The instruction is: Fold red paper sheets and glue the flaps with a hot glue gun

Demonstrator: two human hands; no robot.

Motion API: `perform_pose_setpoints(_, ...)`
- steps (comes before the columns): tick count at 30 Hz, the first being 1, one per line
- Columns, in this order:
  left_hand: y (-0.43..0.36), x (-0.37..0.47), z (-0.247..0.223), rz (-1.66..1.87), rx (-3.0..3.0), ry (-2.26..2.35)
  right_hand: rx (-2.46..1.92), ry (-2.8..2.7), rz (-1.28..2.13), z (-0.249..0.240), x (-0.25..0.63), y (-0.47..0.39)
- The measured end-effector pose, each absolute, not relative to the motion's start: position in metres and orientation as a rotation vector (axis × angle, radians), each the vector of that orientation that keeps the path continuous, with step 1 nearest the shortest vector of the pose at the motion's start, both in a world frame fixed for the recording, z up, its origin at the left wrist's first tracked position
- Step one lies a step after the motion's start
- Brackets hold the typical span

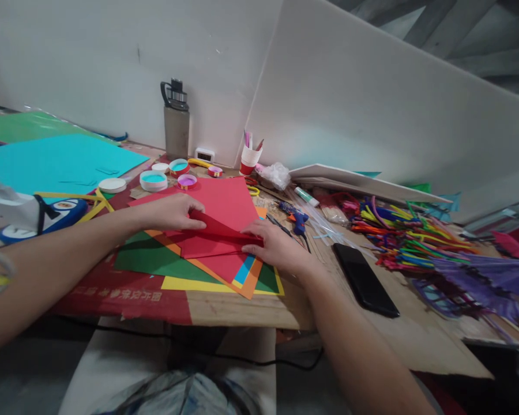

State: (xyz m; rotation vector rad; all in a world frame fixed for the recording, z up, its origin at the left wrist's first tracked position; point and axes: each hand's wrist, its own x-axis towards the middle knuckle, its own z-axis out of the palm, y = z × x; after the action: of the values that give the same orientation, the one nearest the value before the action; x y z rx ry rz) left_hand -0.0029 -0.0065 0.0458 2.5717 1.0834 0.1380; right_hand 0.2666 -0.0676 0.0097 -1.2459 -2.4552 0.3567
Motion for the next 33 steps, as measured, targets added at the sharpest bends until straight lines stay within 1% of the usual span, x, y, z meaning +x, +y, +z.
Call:
perform_pose_setpoints(12,0.003,-0.007,0.042,0.151,2.478,1.074,-1.266,-2.466,0.356,0.016,0.264,-0.071)
perform_pose_setpoints(17,0.002,-0.008,0.045,0.116,2.466,1.074,-1.361,-2.446,0.190,0.013,0.271,-0.065)
perform_pose_setpoints(21,0.001,-0.011,0.052,0.015,2.522,1.090,-1.483,-2.376,0.153,0.012,0.274,-0.063)
perform_pose_setpoints(27,-0.006,-0.012,0.061,-0.007,2.665,1.085,-1.499,-2.256,0.268,0.008,0.266,-0.063)
perform_pose_setpoints(33,-0.011,-0.005,0.052,0.009,2.667,1.062,-1.512,-2.128,0.445,0.007,0.267,-0.060)
